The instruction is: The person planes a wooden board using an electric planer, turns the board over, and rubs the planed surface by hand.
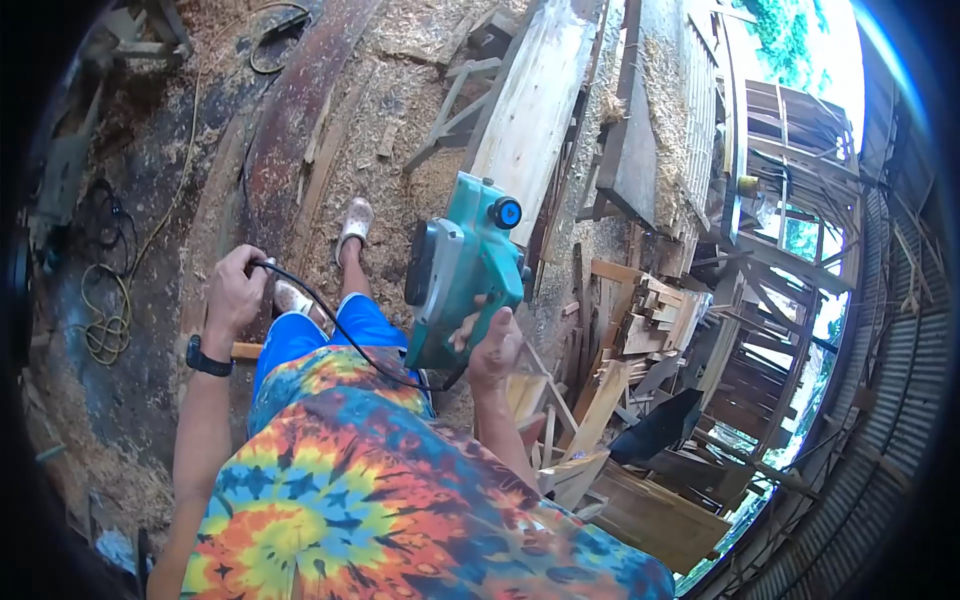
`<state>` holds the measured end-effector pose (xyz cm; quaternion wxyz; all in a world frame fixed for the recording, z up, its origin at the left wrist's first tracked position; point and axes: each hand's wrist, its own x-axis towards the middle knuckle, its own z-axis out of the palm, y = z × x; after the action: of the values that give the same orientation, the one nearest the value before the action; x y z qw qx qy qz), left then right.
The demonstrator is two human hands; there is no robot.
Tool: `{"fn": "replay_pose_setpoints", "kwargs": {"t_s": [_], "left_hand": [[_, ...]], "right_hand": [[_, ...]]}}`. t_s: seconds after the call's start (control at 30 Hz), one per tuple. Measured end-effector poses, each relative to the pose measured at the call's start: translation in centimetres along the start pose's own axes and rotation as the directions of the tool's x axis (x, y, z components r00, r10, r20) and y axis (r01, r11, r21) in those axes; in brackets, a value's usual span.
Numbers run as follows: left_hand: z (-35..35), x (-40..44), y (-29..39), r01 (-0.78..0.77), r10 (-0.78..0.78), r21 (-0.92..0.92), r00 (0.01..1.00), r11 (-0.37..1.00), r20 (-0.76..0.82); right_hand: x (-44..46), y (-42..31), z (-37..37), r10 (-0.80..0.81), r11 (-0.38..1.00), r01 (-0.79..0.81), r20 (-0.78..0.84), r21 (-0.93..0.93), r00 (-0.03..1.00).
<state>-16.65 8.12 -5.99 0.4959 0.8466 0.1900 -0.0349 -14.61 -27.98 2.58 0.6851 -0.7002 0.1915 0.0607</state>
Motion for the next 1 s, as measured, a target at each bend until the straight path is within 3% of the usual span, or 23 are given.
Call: {"fn": "replay_pose_setpoints", "kwargs": {"t_s": [0.23,0.43,0.57,0.77,0.87,1.0], "left_hand": [[0.8,1.4,2.5,-0.028,0.028,-0.082,1.0,0.996,-0.002],[1.0,3.4,2.9,-0.013,0.013,-0.039,1.0,0.999,0.009],[1.4,6.0,4.1,-0.014,0.014,0.012,1.0,1.0,0.019],[3.2,9.8,6.8,0.041,-0.04,-0.005,0.997,0.999,0.062],[4.5,11.8,7.7,-0.045,0.045,0.011,0.998,0.999,0.042],[5.7,14.1,10.6,0.053,-0.051,-0.014,0.995,0.999,0.084]], "right_hand": [[4.5,-2.5,2.5,0.003,0.999,-0.005,-0.034,-0.053,0.999],[12.3,-5.8,5.4,-0.022,0.999,0.017,-0.091,-0.049,0.996],[20.7,-8.7,6.6,-0.075,0.991,0.069,-0.056,-0.115,0.996],[31.3,-12.6,9.0,-0.093,0.994,0.09,-0.053,-0.055,0.994],[38.1,-15.1,10.4,-0.126,0.989,0.121,-0.049,-0.08,0.991],[49.4,-19.2,12.3,-0.192,0.978,0.192,0.005,-0.08,0.981]]}}
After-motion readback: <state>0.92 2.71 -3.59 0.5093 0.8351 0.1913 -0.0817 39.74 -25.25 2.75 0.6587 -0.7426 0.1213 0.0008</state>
